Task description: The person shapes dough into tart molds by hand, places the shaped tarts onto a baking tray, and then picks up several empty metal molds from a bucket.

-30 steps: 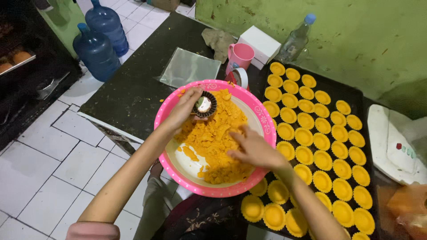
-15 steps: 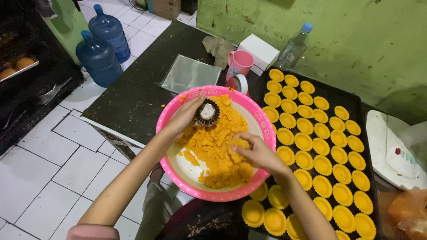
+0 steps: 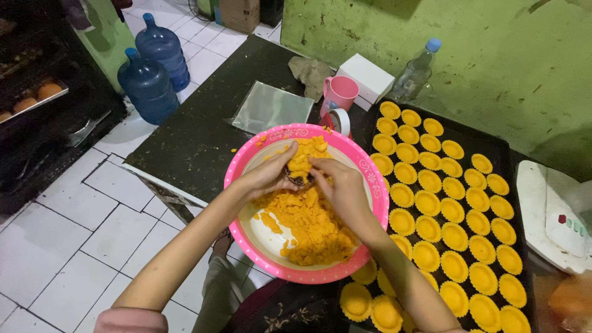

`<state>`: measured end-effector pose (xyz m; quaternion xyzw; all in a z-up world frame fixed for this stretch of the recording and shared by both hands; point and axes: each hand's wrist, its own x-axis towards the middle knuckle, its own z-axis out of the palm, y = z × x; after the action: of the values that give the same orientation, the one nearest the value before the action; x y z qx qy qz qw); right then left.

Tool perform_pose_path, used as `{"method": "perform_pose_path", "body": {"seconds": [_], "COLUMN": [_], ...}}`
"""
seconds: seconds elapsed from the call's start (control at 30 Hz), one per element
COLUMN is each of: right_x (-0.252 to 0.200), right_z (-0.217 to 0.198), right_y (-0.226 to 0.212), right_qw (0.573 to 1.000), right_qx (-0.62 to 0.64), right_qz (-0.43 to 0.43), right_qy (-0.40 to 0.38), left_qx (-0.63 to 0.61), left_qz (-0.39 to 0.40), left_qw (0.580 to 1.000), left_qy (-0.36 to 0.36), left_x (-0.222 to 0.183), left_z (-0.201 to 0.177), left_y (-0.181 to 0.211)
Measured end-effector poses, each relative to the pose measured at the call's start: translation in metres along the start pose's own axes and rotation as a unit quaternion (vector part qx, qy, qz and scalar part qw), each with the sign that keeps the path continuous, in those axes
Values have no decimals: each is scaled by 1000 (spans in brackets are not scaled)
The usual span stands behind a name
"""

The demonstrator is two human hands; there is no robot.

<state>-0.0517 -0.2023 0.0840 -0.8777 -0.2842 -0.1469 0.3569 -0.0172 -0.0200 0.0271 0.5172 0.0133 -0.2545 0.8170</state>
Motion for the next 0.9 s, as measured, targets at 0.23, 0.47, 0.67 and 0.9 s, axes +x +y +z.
{"method": "perform_pose_path", "body": {"seconds": [0.23,0.47,0.67,0.9], "right_x": [11,7,12,11], "right_z": [16,17,12,19], "right_y": [28,35,21,31], "right_qw": [999,940,911,906], "right_qx": [31,322,382,391], "right_qz": [-39,112,152,159], "right_qy": [18,29,18,19], "left_qx": [66,108,91,224], "left_qz": [98,153,184,283], "left_qw": [987,979,978,924], "left_qy": [105,80,28,126], "left_x": [-19,-17,-16,-12], "left_z": [9,9,13,-5], "left_y": [18,17,23,16]}}
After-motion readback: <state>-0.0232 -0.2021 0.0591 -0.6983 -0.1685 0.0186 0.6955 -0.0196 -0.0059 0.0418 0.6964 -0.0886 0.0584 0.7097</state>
